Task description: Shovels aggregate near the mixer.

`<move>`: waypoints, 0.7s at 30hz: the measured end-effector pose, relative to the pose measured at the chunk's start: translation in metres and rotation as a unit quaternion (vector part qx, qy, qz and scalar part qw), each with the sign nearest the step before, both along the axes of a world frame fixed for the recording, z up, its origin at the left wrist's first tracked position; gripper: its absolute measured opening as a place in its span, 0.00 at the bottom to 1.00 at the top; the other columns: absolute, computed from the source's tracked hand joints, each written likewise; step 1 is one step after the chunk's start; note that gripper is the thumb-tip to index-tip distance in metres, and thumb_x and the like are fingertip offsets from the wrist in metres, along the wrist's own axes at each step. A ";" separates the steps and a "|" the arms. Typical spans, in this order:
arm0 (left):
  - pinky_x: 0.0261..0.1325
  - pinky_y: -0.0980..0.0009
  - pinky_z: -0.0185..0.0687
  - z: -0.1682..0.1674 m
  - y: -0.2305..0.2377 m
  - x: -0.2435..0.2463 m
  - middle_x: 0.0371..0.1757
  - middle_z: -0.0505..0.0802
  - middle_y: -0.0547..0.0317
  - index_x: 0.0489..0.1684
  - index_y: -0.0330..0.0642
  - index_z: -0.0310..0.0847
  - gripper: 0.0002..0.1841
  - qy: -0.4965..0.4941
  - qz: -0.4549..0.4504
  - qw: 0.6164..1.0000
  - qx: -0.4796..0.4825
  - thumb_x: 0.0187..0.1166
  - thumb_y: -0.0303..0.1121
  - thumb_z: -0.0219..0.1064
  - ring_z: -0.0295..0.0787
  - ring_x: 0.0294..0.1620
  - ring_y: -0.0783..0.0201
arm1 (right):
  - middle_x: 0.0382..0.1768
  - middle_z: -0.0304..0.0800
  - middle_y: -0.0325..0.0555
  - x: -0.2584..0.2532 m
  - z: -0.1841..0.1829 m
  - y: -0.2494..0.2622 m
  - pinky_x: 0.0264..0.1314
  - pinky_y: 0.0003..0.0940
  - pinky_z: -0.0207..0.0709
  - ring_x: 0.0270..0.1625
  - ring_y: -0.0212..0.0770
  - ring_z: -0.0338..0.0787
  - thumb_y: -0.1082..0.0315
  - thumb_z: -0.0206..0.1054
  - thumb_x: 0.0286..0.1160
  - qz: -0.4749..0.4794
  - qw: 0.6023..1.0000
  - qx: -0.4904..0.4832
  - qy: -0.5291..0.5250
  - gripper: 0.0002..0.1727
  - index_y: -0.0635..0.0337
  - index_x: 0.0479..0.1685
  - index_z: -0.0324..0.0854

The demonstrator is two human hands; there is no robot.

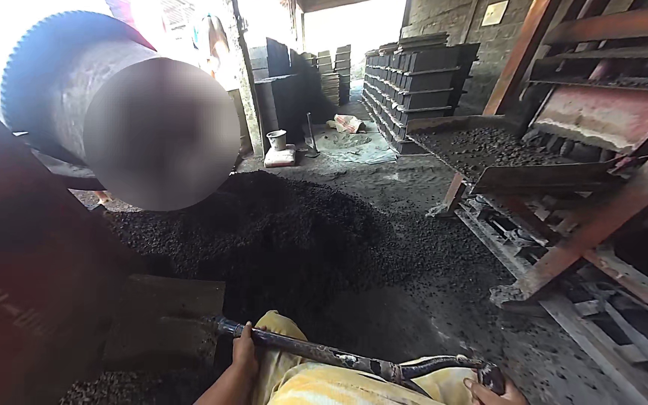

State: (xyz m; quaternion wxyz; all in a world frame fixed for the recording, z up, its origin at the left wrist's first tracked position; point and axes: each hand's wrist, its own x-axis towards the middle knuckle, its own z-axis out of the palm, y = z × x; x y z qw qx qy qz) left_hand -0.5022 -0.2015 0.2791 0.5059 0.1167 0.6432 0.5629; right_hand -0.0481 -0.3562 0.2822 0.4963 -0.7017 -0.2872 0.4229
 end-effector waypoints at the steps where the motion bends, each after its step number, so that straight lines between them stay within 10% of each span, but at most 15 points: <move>1: 0.49 0.56 0.88 0.000 0.000 0.001 0.50 0.92 0.39 0.77 0.30 0.62 0.24 -0.001 -0.005 1.000 0.002 0.95 0.43 0.52 0.93 0.44 0.53 | 0.24 0.80 0.35 0.001 -0.001 -0.001 0.28 0.24 0.84 0.19 0.27 0.83 0.76 0.68 0.73 -0.003 1.000 -0.001 0.007 0.25 0.67 0.68 0.65; 21: 0.48 0.59 0.88 0.000 0.006 0.000 0.52 0.90 0.37 0.79 0.31 0.59 0.24 -0.017 -0.016 1.000 0.010 0.94 0.40 0.54 0.92 0.44 0.53 | 0.26 0.80 0.37 -0.001 -0.001 -0.001 0.28 0.24 0.84 0.19 0.27 0.83 0.78 0.67 0.74 -0.022 0.999 -0.020 0.028 0.23 0.67 0.66 0.65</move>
